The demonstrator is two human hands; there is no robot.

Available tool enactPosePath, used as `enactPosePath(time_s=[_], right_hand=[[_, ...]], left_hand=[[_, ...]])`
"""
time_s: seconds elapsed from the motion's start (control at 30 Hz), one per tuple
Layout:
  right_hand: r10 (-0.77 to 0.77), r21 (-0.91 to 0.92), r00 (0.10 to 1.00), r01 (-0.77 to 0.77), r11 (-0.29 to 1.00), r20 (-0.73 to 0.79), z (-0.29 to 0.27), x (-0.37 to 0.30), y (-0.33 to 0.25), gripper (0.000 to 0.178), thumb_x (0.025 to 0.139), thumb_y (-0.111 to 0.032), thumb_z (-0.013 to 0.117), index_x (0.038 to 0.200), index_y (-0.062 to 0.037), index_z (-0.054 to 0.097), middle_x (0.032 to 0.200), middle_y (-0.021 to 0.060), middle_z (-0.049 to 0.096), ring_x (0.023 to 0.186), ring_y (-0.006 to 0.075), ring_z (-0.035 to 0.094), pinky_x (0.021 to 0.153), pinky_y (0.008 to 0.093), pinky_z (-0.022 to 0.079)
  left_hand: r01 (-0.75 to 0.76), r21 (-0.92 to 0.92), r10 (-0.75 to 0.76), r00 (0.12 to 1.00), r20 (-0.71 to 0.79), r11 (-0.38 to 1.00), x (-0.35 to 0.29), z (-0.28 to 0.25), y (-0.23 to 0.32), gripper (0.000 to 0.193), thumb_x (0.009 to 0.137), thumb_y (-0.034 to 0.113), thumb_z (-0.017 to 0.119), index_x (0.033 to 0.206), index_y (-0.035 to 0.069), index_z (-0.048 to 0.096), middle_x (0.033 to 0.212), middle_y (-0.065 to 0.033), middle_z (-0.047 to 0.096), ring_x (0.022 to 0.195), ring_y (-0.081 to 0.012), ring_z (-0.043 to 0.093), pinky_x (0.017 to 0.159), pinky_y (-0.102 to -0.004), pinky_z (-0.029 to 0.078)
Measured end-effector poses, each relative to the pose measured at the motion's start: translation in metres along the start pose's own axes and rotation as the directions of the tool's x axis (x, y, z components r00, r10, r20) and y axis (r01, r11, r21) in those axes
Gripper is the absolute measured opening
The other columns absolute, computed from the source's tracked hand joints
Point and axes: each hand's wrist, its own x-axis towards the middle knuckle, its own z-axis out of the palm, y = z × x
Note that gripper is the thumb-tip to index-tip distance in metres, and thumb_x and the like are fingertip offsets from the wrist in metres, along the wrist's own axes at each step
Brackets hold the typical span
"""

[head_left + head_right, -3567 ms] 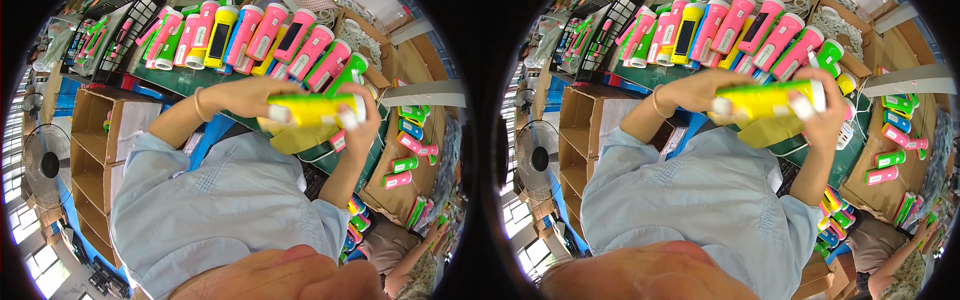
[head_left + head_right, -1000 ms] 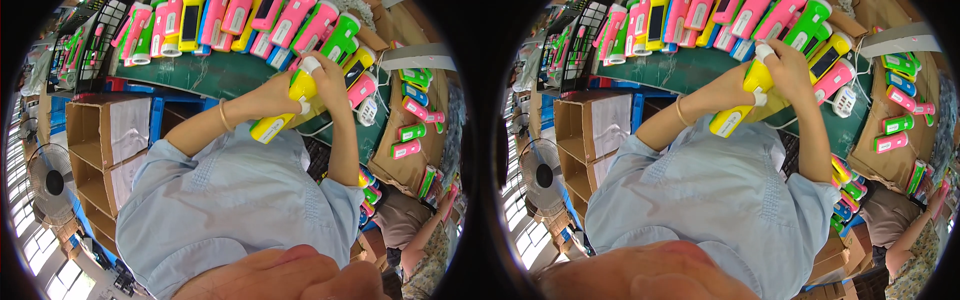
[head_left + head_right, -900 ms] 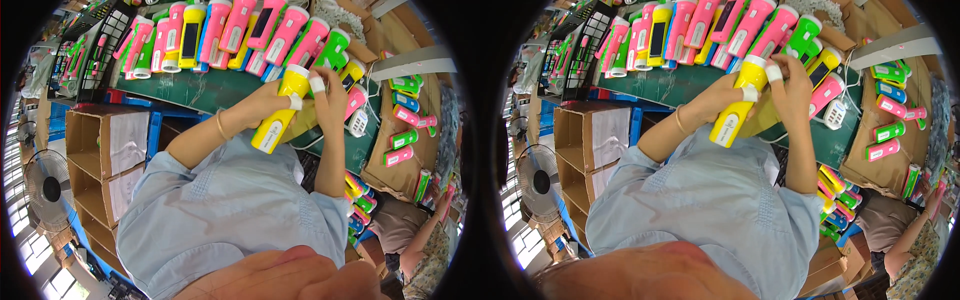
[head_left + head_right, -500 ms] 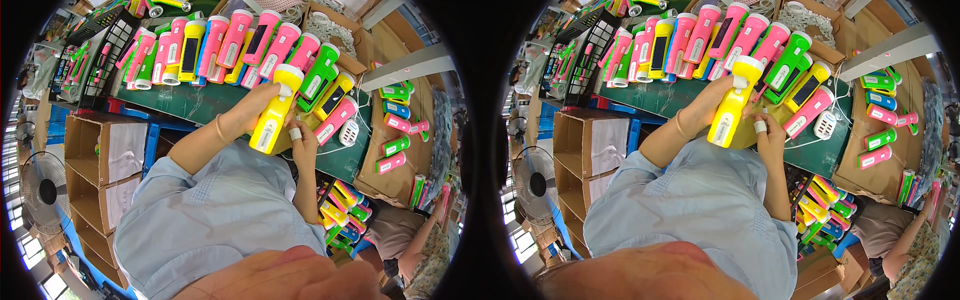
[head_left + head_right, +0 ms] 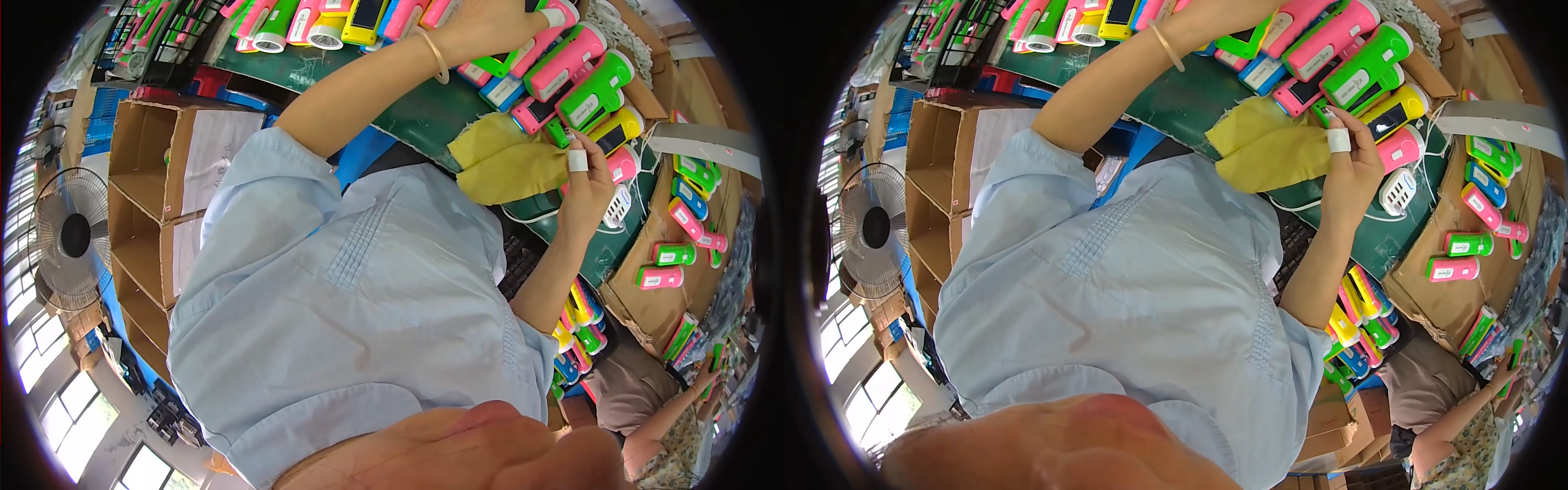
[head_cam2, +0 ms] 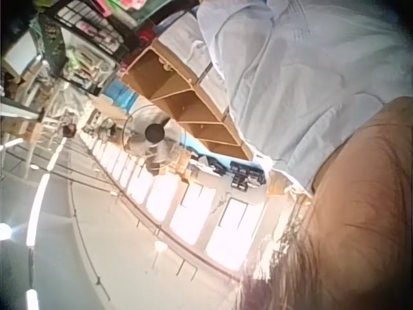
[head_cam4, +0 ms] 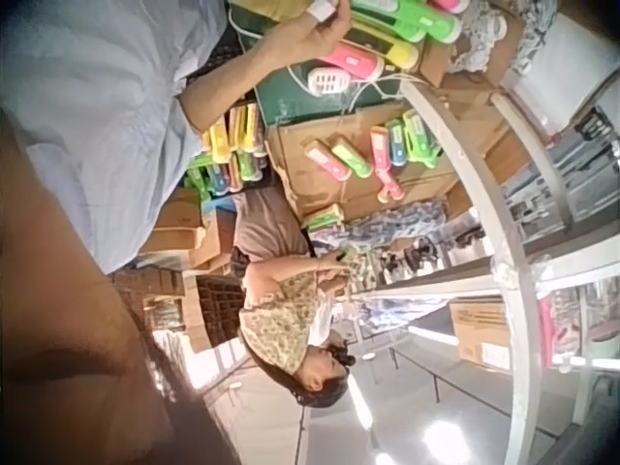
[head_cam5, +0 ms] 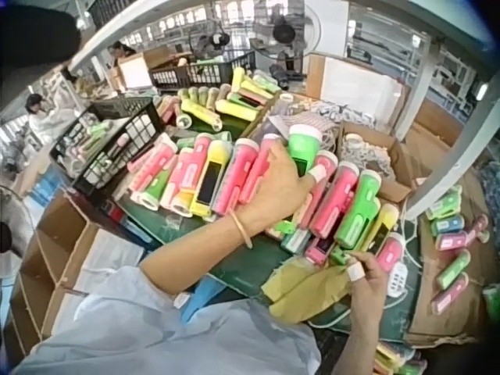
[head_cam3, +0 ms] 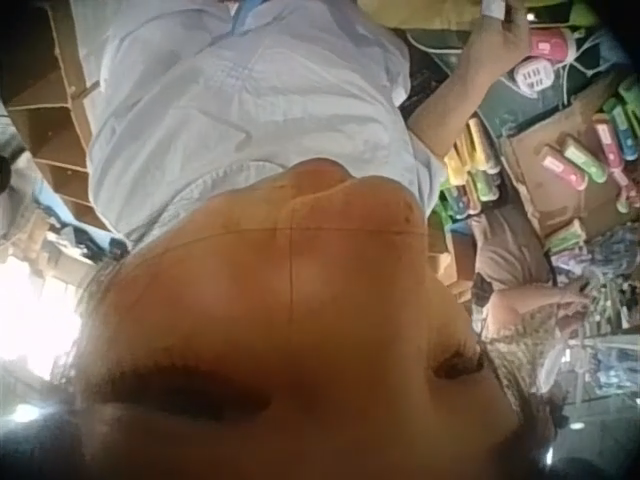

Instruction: Assembling and testing various colorful flashlights on an industrial assembly line.

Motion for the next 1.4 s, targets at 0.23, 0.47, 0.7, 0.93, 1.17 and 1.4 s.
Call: enactPosePath(time_s=[0.23, 0.47, 0.7, 0.93, 1.17, 1.4], right_hand=[[-0.315, -0.205, 0.944, 0.329, 0.922, 0.098, 0.031, 0.009, -0.034, 0.015, 0.075, 0.0, 0.065, 0.09, 0.0006, 0.064, 0.081, 0.005, 0.062, 0.073, 0.0104, 0.056, 0.068, 0.0214, 0.043], [-0.234, -0.167, 0.896, 0.315, 0.934, 0.376, 0.022, 0.024, -0.047, 0.012, 0.075, 0.003, 0.061, 0.085, -0.0009, 0.064, 0.077, 0.006, 0.061, 0.067, 0.0118, 0.058, 0.059, 0.0237, 0.046], [-0.665, -0.435, 0.711, 0.686, 0.583, 0.23, 0.036, 0.019, -0.049, 0.019, 0.069, 0.008, 0.057, 0.084, -0.0012, 0.062, 0.077, 0.0084, 0.059, 0.069, 0.0217, 0.057, 0.062, 0.0307, 0.047], [-0.253, 0.036, 0.593, 0.353, 0.935, 0.765, 0.016, -0.002, -0.08, 0.019, 0.071, -0.007, 0.068, 0.087, -0.0038, 0.06, 0.081, 0.0053, 0.056, 0.075, 0.0185, 0.056, 0.065, 0.0266, 0.043], [-0.721, -0.021, 0.239, 0.954, 0.297, 0.65, 0.038, -0.028, -0.041, 0.025, 0.064, -0.008, 0.06, 0.088, -0.0045, 0.06, 0.075, 0.0058, 0.047, 0.069, 0.0192, 0.048, 0.056, 0.03, 0.04], [-0.639, -0.485, 0.759, 0.608, 0.628, 0.123, 0.068, -0.022, -0.046, 0.059, 0.062, -0.027, 0.079, 0.108, -0.0018, 0.054, 0.079, 0.0093, 0.047, 0.065, 0.025, 0.05, 0.056, 0.0327, 0.043]], left_hand=[[0.698, -0.706, 0.046, 0.707, 0.706, 0.118, -0.028, 0.002, -0.001, 0.031, 0.088, 0.024, 0.055, 0.108, 0.0, 0.051, 0.088, -0.0073, 0.058, 0.078, -0.018, 0.059, 0.067, -0.033, 0.051], [0.46, -0.857, 0.104, 0.864, 0.492, 0.234, -0.046, -0.001, -0.004, 0.025, 0.092, 0.024, 0.049, 0.108, 0.005, 0.05, 0.082, -0.0042, 0.055, 0.072, -0.015, 0.057, 0.061, -0.0281, 0.05], [0.352, -0.81, 0.014, 0.914, 0.405, 0.468, -0.045, 0.007, 0.011, 0.032, 0.093, 0.029, 0.049, 0.113, 0.004, 0.048, 0.099, -0.0049, 0.055, 0.082, -0.0123, 0.054, 0.068, -0.0255, 0.048], [0.405, -0.907, 0.187, 0.888, 0.42, 0.11, -0.044, -0.013, 0.011, 0.053, 0.086, 0.058, 0.042, 0.109, 0.01, 0.047, 0.088, -0.0032, 0.052, 0.077, -0.0148, 0.055, 0.067, -0.0275, 0.049], [0.446, -0.835, 0.039, 0.887, 0.459, -0.323, -0.05, 0.001, -0.004, 0.053, 0.088, 0.054, 0.041, 0.109, 0.006, 0.048, 0.083, -0.0041, 0.049, 0.068, -0.0148, 0.046, 0.064, -0.0289, 0.042], [0.353, -0.863, 0.351, 0.909, 0.224, -0.362, -0.062, 0.016, 0.001, 0.072, 0.076, 0.071, 0.044, 0.108, 0.006, 0.046, 0.082, -0.004, 0.051, 0.073, -0.0179, 0.048, 0.072, -0.0317, 0.041]])
